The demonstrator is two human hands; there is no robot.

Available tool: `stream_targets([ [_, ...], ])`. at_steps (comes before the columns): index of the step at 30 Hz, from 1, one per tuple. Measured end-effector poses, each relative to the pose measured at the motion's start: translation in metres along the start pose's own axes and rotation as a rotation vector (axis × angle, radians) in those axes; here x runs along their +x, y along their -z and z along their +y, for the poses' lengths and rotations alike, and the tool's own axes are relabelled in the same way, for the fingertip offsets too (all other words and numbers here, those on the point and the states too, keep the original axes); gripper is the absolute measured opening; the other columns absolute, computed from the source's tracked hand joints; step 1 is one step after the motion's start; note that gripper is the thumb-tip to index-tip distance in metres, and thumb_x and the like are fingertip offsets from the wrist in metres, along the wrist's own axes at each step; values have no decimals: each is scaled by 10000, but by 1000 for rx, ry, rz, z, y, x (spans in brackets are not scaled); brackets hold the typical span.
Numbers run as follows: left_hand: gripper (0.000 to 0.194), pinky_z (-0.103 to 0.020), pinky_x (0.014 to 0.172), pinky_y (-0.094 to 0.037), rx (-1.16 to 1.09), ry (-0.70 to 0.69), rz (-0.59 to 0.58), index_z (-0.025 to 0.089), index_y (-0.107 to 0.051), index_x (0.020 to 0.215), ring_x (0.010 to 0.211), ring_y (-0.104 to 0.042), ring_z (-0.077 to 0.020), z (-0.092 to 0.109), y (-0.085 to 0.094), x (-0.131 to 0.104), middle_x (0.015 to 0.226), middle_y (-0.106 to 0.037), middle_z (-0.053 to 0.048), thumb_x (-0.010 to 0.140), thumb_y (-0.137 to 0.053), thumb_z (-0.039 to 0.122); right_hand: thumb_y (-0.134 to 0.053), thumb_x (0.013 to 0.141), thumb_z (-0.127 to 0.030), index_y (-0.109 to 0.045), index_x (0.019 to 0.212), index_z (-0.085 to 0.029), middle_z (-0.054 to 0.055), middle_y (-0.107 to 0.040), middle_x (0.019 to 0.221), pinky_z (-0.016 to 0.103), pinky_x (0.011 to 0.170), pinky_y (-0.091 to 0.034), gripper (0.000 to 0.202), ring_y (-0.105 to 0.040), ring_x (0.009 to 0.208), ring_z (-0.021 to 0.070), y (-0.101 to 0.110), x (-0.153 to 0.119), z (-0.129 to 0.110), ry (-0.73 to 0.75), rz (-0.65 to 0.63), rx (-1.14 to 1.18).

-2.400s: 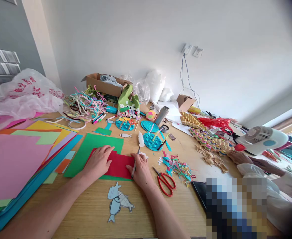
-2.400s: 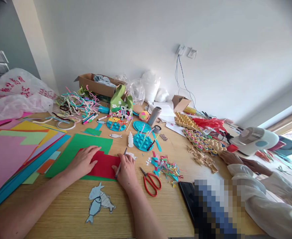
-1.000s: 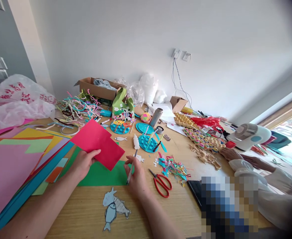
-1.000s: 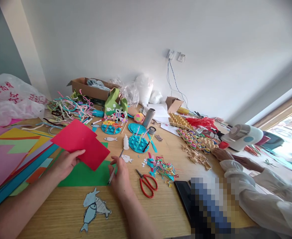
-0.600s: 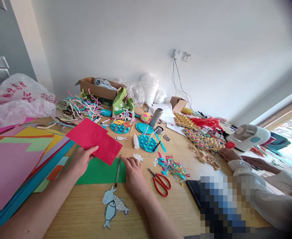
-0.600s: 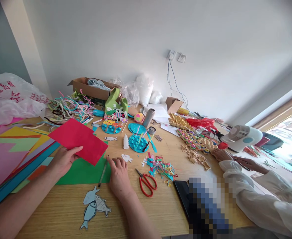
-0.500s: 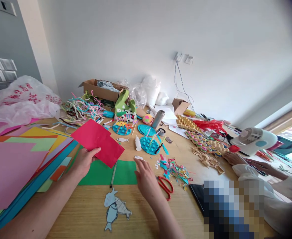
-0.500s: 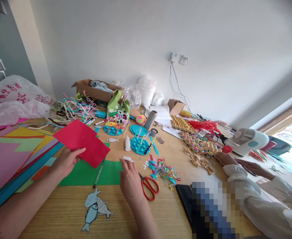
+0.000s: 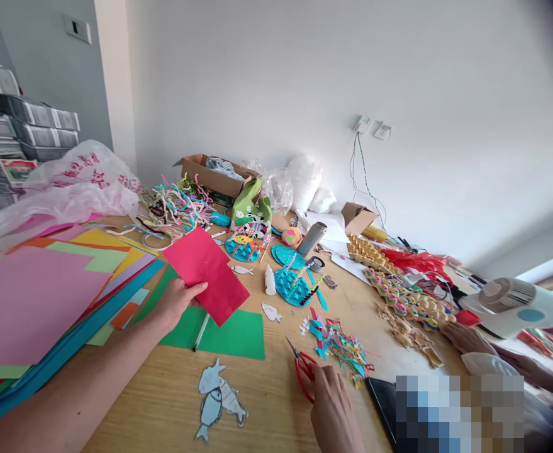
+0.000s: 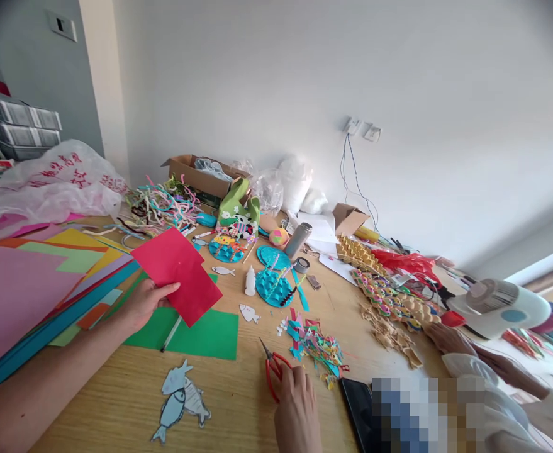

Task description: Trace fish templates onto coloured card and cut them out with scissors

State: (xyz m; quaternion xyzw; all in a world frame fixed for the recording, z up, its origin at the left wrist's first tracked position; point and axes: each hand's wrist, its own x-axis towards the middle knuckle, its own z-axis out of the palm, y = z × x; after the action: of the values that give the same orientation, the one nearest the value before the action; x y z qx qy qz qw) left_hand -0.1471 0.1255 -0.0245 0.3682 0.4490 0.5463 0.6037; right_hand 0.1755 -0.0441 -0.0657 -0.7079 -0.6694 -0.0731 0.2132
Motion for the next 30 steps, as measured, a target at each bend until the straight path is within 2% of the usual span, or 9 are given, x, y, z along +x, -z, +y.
stream_targets([
  [3, 391, -349, 541, -556, -5, -14, 0, 170, -689, 830, 701, -681, -252, 2, 1, 1, 813, -741, -61, 506, -821, 345, -384, 826, -74, -629, 930, -227, 102, -627, 868, 342, 700, -491, 307, -620, 782, 242, 19, 26, -17, 46, -48, 237],
  [7, 438, -339, 533, -540, -2, -35, 7, 146, -683, 830, 683, -681, -255, 4, 3, 2, 788, -741, -63, 487, -833, 374, -391, 929, -220, -547, 997, -210, 84, -629, 907, 323, 697, -487, 171, -603, 784, 208, 35, 79, -62, 136, -158, 533],
  [9, 453, -356, 557, -547, 1, -47, 1, 136, -687, 842, 703, -686, -267, 5, 5, 3, 804, -745, -74, 496, -830, 390, -386, 949, -264, -526, 985, -208, 55, -613, 869, 300, 681, -477, 155, -577, 736, 176, 29, 101, -84, 190, -212, 723],
  [12, 465, -363, 568, -550, 8, -78, 10, 137, -686, 874, 698, -684, -263, 5, 9, 7, 821, -746, -75, 519, -826, 402, -473, 906, -325, -517, 879, -199, 16, -556, 762, 261, 596, -438, 136, -515, 660, 150, 8, 118, -104, 154, -200, 916],
  [14, 453, -353, 556, -545, 13, -91, 23, 137, -684, 878, 675, -678, -252, 5, 12, 10, 811, -744, -72, 537, -825, 401, -555, 855, -351, -515, 793, -191, -3, -522, 703, 251, 581, -398, 177, -470, 633, 137, -6, 119, -105, 112, -220, 891],
  [16, 437, -342, 552, -543, 15, -94, 27, 137, -682, 880, 671, -674, -244, 5, 14, 11, 812, -741, -71, 558, -820, 397, -586, 834, -385, -512, 742, -180, -8, -499, 678, 252, 587, -366, 237, -443, 638, 133, -13, 114, -100, 105, -301, 817],
  [20, 446, -333, 563, -545, 13, -78, 16, 143, -679, 907, 706, -677, -247, 6, 14, 11, 844, -740, -71, 568, -817, 398, -550, 854, -479, -511, 724, -166, -18, -450, 636, 249, 549, -309, 341, -396, 605, 122, -11, 104, -95, 88, -499, 798],
  [24, 439, -321, 555, -537, 15, -51, -14, 157, -670, 896, 705, -669, -238, 7, 11, 7, 832, -735, -56, 560, -822, 395, -590, 835, -511, -475, 684, -173, -40, -395, 589, 245, 508, -254, 387, -341, 556, 102, -9, 101, -99, 80, -656, 809],
  [30, 404, -306, 547, -516, 25, -10, -69, 154, -667, 844, 701, -657, -228, 8, 6, -1, 814, -726, -46, 556, -821, 391, -582, 855, -495, -432, 658, -181, -48, -357, 594, 243, 502, -221, 400, -294, 569, 94, -14, 97, -99, 113, -746, 769],
])
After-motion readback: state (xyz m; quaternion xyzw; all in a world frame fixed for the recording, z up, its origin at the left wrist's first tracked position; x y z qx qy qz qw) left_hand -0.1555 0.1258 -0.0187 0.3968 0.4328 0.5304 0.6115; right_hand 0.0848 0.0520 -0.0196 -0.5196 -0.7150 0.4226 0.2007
